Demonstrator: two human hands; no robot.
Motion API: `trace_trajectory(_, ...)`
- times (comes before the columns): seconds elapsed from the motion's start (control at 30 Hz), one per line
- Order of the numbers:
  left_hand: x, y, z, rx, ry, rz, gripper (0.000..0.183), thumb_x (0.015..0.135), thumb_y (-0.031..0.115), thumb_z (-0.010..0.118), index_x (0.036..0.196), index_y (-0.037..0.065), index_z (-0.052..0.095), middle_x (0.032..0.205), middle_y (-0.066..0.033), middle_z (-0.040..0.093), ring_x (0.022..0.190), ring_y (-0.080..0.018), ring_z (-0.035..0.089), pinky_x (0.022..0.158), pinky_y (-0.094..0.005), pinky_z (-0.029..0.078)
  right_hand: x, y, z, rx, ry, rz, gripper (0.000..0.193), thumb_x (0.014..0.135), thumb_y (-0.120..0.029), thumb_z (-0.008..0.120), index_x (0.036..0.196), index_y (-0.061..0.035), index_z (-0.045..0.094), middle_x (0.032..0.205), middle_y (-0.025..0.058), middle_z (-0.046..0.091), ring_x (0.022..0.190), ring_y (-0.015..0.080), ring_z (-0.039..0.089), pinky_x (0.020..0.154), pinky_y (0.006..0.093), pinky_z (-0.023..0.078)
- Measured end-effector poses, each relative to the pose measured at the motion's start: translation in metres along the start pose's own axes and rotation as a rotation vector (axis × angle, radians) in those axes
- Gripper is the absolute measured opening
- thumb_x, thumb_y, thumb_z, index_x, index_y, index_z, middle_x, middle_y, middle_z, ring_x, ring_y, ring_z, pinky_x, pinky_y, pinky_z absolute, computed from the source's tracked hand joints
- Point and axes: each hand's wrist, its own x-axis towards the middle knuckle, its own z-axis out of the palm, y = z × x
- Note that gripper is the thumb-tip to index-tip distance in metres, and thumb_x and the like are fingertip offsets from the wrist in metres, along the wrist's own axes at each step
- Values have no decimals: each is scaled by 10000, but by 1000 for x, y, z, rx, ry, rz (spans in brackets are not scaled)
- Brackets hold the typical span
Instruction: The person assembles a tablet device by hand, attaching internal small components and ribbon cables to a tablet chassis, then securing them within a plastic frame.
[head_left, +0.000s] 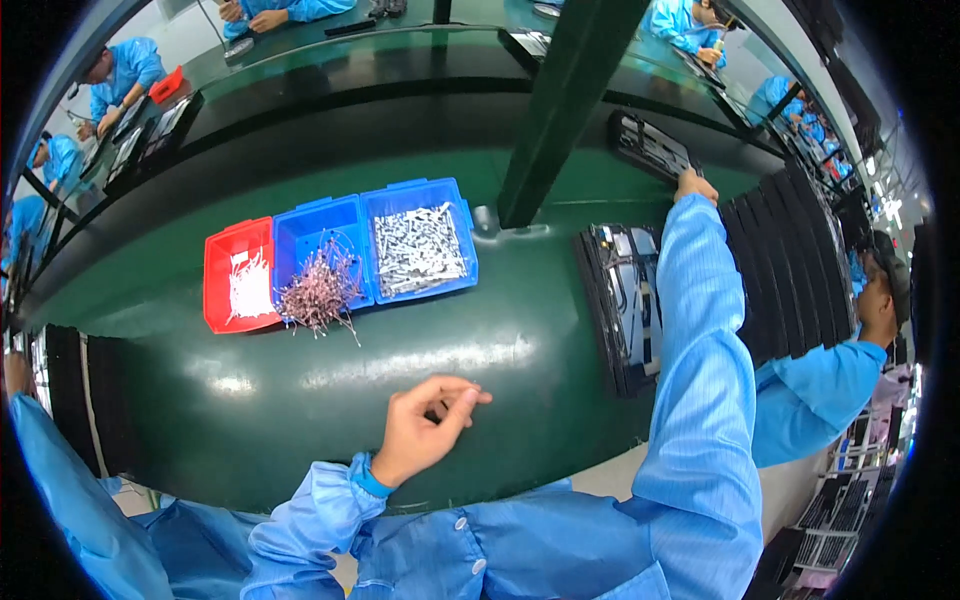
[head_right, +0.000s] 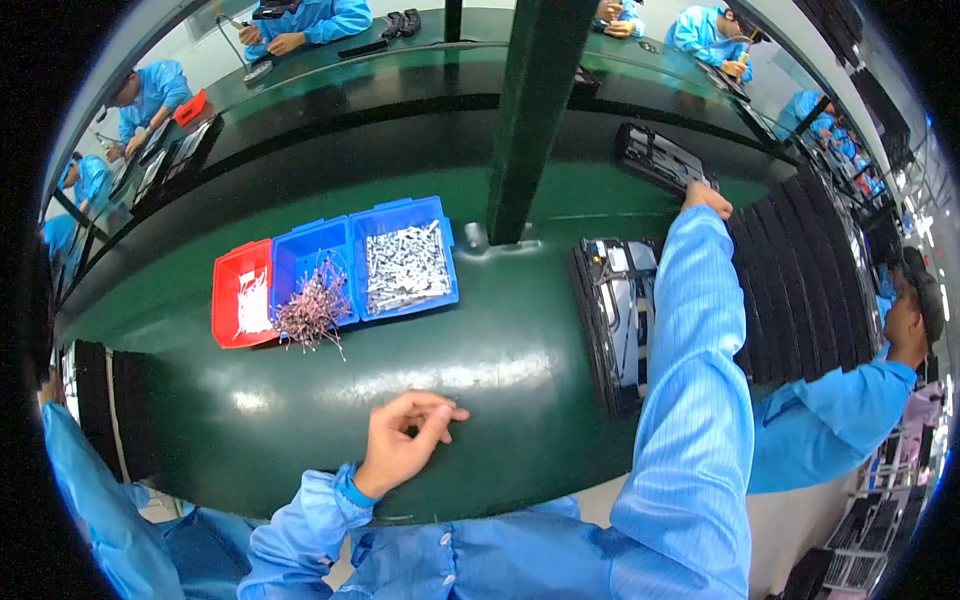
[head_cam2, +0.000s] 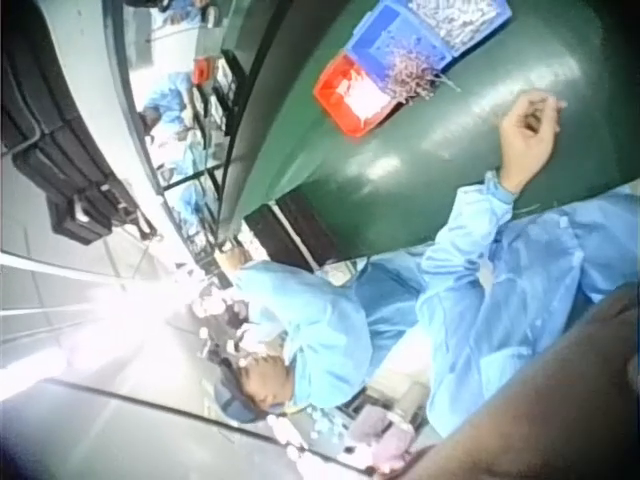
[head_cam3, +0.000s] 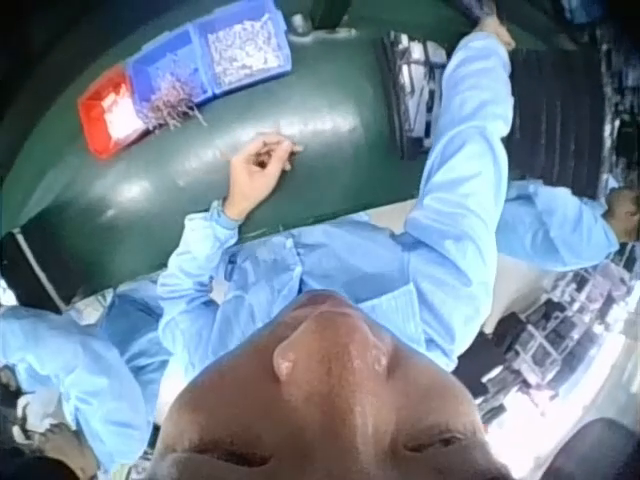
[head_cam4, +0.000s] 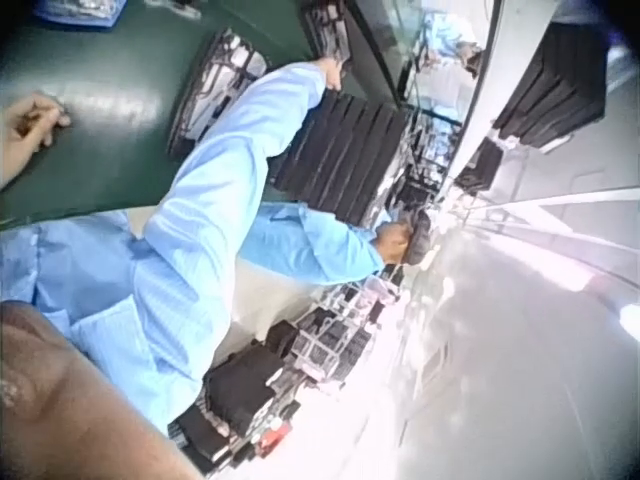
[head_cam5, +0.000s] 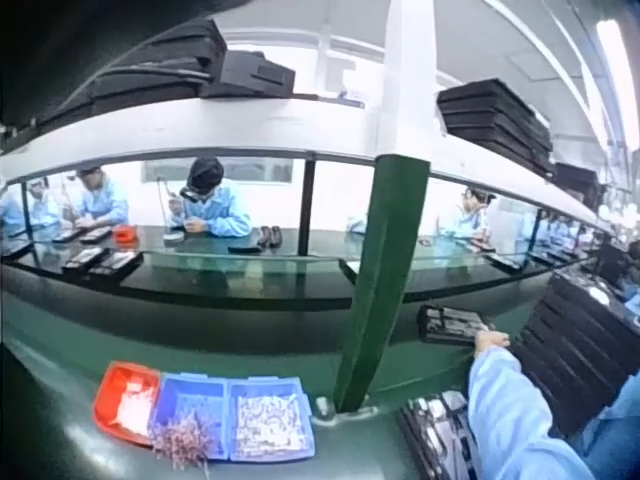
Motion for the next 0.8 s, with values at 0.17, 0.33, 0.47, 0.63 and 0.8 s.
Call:
trace_trajectory(0.17,4,9,4,48,24,119,104,839,0,701,943,-7,705,908,-74,744,665,-95,690,562,-210,542,60,1,31,119,-188,85,482,795,-246,751,1153,37,596,1186,161,632,1095,281,620,876,377,523)
trace_trajectory(0.33,4,5,1,111,51,90,104,848,14,700,950,5,715,880,-66,741,645,-89,682,548,-202,533,-1,0,32,13,-381,-123,262,824,-135,703,1011,37,643,1000,143,650,856,258,650,644,364,547)
trace_trajectory(0.47,5,3,2,149,15,105,123,858,27,694,978,18,718,854,-68,733,590,-75,651,510,-198,495,-21,-10,17,333,-455,11,211,800,-129,687,926,35,646,849,128,634,638,244,604,459,344,490)
trace_trajectory(0.63,5,5,5,159,5,112,134,863,21,683,993,22,716,819,-49,714,563,-51,601,482,-201,441,-35,-4,10,263,-464,33,136,768,-134,703,796,-16,641,699,94,592,519,203,542,429,317,435)
trace_trajectory(0.8,1,2,7,183,11,139,126,870,14,671,989,18,712,800,-41,702,556,-37,572,470,-199,411,-91,-16,-36,474,-1054,413,316,790,-227,724,639,-136,462,497,-21,305,346,96,255,332,227,206)
